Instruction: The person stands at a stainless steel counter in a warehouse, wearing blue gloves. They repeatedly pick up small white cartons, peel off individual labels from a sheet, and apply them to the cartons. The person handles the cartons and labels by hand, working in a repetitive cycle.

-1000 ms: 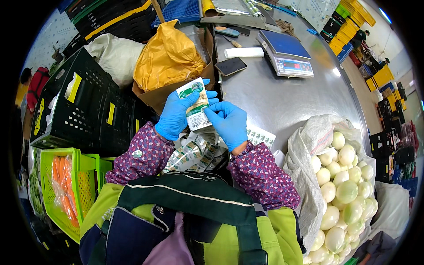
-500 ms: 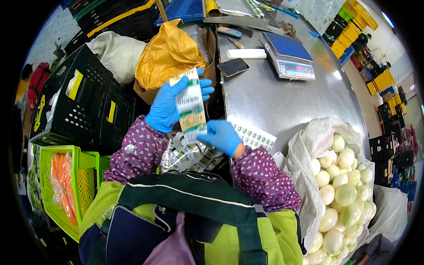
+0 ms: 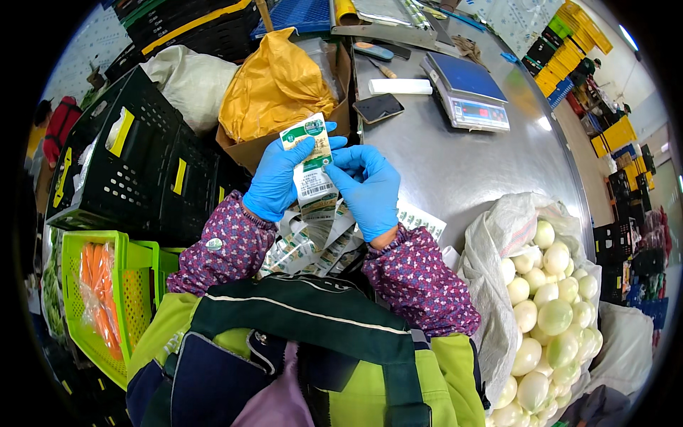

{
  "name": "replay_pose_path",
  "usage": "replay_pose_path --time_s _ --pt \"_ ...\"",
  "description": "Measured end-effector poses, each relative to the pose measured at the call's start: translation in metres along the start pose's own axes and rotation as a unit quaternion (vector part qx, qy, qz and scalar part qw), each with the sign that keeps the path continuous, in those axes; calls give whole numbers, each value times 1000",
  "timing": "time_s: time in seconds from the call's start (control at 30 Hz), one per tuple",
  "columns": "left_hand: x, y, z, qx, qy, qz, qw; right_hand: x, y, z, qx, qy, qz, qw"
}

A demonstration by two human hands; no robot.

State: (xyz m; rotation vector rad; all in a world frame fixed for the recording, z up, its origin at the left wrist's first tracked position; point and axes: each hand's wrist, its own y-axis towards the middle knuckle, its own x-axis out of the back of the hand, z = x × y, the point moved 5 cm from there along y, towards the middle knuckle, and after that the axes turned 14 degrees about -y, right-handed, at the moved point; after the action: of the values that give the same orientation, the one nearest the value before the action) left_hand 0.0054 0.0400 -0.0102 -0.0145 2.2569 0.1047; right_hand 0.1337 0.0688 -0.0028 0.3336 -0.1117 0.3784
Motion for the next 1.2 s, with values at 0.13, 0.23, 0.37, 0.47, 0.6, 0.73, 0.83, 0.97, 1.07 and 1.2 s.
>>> replay_pose_path --time_s 0.13,0.23,0.37,0.47,0.6,0.73,0.83,0.97,1.07,1.2 --pt "0 -2 1 -10 -10 -1 1000 -3 0 1 8 -26 -8 1000" --pt "-1 -2 4 -13 -26 -5 1000 -4 0 1 48 -106 -25 993" --pt "6 -3 4 -25 -16 -4 1000 1 2 13 171 -377 -123 902" --pt "-3 -10 -1 -4 -55 16 998 7 11 -10 104 -356 -30 928" --pt "-12 -4 -27 15 -48 15 999 -15 -14 -39 -61 -20 241 968" --pt "-11 -6 -66 -82 7 4 997 -25 -55 -46 8 -287 366 885" --pt "10 -2 -51 -62 -24 -10 998 2 -44 -34 43 -215 275 936" --pt "39 10 -7 2 -33 -64 997 76 -11 -77 17 -311 160 937" --pt "48 13 22 48 12 -95 994 103 -10 -101 73 -538 164 823" --pt "56 20 62 62 128 -71 987 122 -20 -160 -112 -476 253 835"
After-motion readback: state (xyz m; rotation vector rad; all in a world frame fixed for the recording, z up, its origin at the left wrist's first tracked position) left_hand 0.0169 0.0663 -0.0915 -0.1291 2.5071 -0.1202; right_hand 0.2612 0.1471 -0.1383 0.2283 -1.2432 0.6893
